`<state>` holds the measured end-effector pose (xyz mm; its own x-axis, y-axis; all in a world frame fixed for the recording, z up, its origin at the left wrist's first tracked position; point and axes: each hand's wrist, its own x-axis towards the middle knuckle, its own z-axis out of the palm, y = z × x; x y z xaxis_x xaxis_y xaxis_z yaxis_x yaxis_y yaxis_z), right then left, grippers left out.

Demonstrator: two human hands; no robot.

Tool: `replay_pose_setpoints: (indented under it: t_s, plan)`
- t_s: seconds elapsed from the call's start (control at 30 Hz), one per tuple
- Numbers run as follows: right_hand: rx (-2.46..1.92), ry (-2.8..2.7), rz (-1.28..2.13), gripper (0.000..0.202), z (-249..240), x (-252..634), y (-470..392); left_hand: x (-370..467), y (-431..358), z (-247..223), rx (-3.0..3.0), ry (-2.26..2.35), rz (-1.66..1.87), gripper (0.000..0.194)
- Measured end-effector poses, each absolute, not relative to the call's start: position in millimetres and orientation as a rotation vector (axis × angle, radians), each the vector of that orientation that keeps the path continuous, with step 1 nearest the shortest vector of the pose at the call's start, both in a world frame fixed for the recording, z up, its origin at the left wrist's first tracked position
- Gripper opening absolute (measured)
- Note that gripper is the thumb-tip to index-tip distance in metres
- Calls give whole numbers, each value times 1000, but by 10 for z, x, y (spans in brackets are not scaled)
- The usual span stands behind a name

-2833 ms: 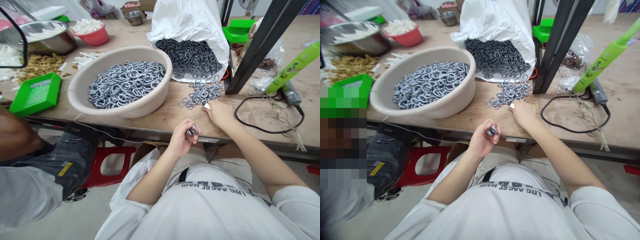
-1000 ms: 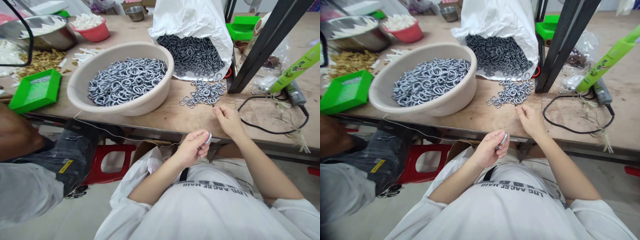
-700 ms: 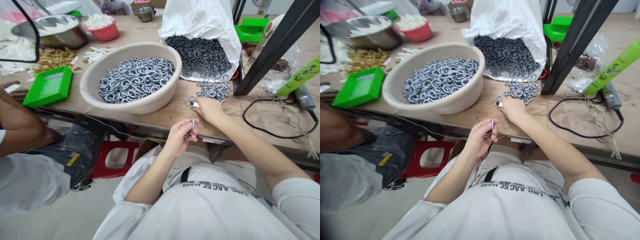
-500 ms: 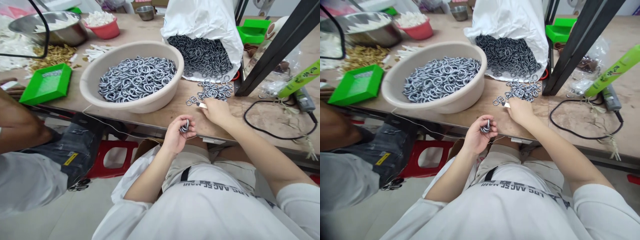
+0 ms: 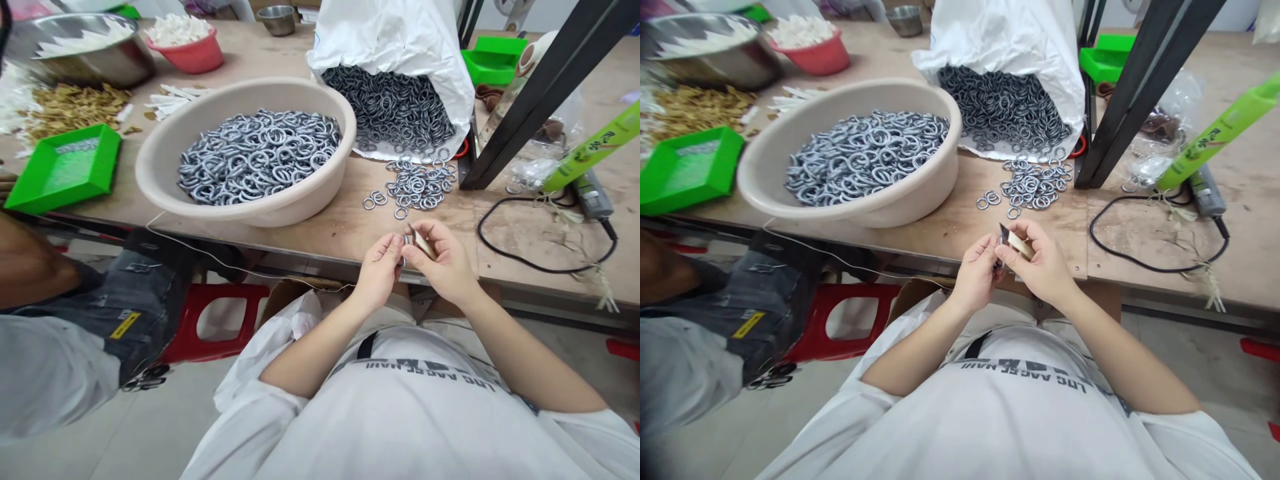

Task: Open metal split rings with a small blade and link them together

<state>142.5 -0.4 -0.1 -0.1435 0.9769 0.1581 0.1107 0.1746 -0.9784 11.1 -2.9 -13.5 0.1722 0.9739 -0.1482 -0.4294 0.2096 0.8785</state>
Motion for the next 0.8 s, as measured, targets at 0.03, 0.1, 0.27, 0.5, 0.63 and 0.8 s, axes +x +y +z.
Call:
replay_pose_setpoints:
  t_s: [0.03, 0.1, 0.27, 0.5, 0.63, 0.8]
  plan:
    - [-1084, -1491, 1115, 31, -4, 1442, 10, 106, -37, -124, 786, 838, 1150, 43]
    - [-1078, -1534, 1068, 29, 12, 1492, 34, 90, -45, -87, 747, 797, 1126, 44]
    - [-1168, -1908, 629, 26, 102, 1583, -70, 66, -51, -2, 658, 776, 1110, 48]
    - [-1188, -2130, 291, 33, 112, 1548, -207, 101, -94, 16, 610, 814, 1093, 49]
    - [-1347, -2028, 347, 39, 54, 1665, -29, 94, -167, 20, 657, 734, 1026, 48]
    - [-1579, -2058, 315, 36, -17, 1670, 493, -27, -203, 1, 624, 684, 972, 43]
